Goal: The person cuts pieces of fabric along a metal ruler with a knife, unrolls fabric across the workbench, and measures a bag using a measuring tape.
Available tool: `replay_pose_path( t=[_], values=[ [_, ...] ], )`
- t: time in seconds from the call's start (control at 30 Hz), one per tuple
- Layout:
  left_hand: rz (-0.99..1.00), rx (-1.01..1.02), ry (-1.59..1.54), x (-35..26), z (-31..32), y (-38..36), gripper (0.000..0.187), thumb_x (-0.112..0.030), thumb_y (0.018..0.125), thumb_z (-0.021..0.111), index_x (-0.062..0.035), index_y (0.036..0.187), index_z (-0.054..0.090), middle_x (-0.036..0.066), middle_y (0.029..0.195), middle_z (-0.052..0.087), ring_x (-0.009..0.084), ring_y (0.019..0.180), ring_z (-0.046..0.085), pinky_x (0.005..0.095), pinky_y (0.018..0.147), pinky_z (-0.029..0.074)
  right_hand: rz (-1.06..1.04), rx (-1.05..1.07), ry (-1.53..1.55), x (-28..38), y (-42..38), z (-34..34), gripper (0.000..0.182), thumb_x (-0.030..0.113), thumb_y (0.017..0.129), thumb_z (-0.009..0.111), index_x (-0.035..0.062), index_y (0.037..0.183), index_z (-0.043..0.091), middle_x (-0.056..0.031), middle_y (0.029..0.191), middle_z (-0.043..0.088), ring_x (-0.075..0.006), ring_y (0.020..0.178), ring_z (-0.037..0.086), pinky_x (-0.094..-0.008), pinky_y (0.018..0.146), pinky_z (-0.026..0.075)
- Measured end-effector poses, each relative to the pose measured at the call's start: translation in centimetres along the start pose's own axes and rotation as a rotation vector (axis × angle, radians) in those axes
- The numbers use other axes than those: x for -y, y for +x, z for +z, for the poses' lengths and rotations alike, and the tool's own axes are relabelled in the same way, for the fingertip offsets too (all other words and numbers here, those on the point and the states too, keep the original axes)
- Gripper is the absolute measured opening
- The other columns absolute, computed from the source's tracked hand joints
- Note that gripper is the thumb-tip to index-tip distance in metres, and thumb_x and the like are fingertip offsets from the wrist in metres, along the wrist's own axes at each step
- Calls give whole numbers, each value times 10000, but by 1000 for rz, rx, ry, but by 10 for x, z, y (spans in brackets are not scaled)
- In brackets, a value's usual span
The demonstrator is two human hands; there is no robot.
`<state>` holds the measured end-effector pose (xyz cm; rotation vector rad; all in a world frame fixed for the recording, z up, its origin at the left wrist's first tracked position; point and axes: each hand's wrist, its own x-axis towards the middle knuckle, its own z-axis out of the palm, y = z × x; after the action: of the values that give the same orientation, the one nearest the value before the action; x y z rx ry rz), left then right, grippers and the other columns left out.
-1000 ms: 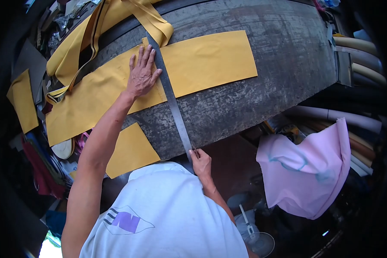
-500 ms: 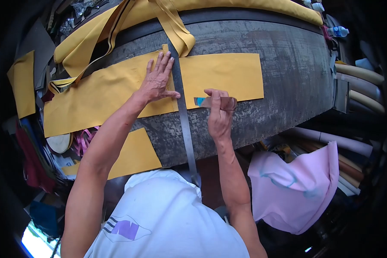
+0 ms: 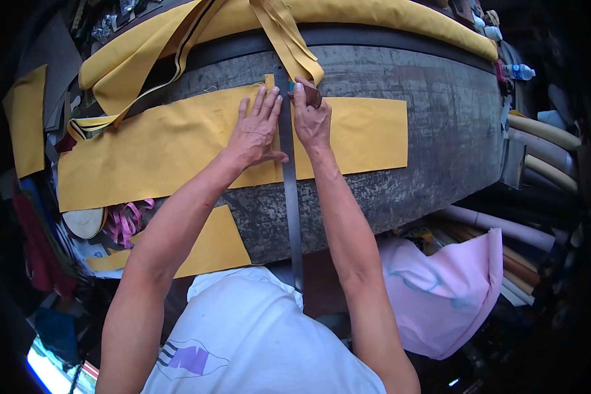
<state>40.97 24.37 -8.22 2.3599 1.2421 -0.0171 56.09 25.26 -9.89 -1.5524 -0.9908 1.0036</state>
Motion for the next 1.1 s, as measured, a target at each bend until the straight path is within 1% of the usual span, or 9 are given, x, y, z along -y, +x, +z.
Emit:
replay_pose_path(
  t=[0.37, 0.47, 0.57, 0.67, 0.77, 0.87, 0.9, 1.0, 1.1],
  values=[
    [-28, 39, 9, -7, -4, 6, 1372, -504, 492, 931, 44, 1529, 219, 213, 1615, 165, 397, 1516, 97, 603, 1191, 149, -42, 3, -4, -2, 5, -2, 271, 233, 1016, 585, 25, 1177, 650, -86, 961, 711, -150, 847, 725, -269, 727, 581],
    [-25, 36, 38, -9, -8, 6, 1366, -501, 487, 932, 51, 1523, 235, 220, 1615, 164, 401, 1516, 91, 607, 1192, 141, -31, -3, -13, 2, 7, 0, 252, 225, 1006, 595, 27, 1147, 664, -85, 932, 713, -151, 813, 728, -271, 712, 584],
    [-11, 10, 57, -9, -7, 8, 1358, -492, 484, 935, 60, 1517, 246, 225, 1618, 155, 397, 1519, 87, 607, 1194, 132, -34, -38, -24, 0, 11, 2, 226, 202, 988, 612, 26, 1117, 671, -108, 840, 719, -157, 750, 727, -274, 679, 564],
    [-16, 20, 58, -9, -2, 11, 1359, -478, 483, 938, 68, 1515, 242, 231, 1622, 140, 387, 1522, 86, 605, 1195, 127, -167, -16, -295, 6, 18, 0, 187, 167, 959, 622, 20, 1060, 677, -144, 758, 703, -180, 698, 721, -302, 653, 542],
    [-26, 27, 51, -10, 1, 15, 1374, -469, 483, 939, 74, 1521, 220, 235, 1626, 124, 378, 1526, 81, 604, 1196, 125, -268, 31, -354, 11, 23, -3, 148, 147, 918, 629, 14, 953, 685, -162, 698, 672, -221, 652, 712, -333, 636, 526],
    [-39, 60, 71, -13, 1, 15, 1394, -468, 488, 938, 73, 1531, 188, 237, 1629, 111, 378, 1528, 66, 609, 1194, 122, -148, 60, -433, 24, 27, -5, 160, 159, 888, 634, 11, 883, 695, -161, 689, 672, -270, 645, 708, -353, 639, 532],
    [-44, 71, 84, -13, 1, 17, 1401, -469, 490, 938, 72, 1535, 177, 238, 1630, 106, 380, 1529, 60, 611, 1194, 121, -211, 48, -431, 24, 25, -4, 167, 171, 875, 637, 24, 886, 716, -165, 693, 680, -305, 662, 709, -355, 648, 542],
    [-44, 65, 71, -13, 5, 18, 1407, -464, 498, 937, 70, 1540, 158, 239, 1632, 92, 383, 1529, 47, 619, 1190, 121, -246, -9, -445, 17, 17, -1, 174, 171, 874, 630, 33, 920, 727, -174, 715, 690, -319, 683, 711, -355, 660, 553],
    [-36, 16, 50, -13, 7, 17, 1368, -434, 481, 947, 90, 1517, 223, 248, 1621, 139, 389, 1523, 89, 614, 1190, 127, -216, 6, -421, 17, 10, -5, 189, 174, 877, 624, 27, 940, 725, -171, 720, 695, -307, 688, 718, -355, 671, 558]
  ],
)
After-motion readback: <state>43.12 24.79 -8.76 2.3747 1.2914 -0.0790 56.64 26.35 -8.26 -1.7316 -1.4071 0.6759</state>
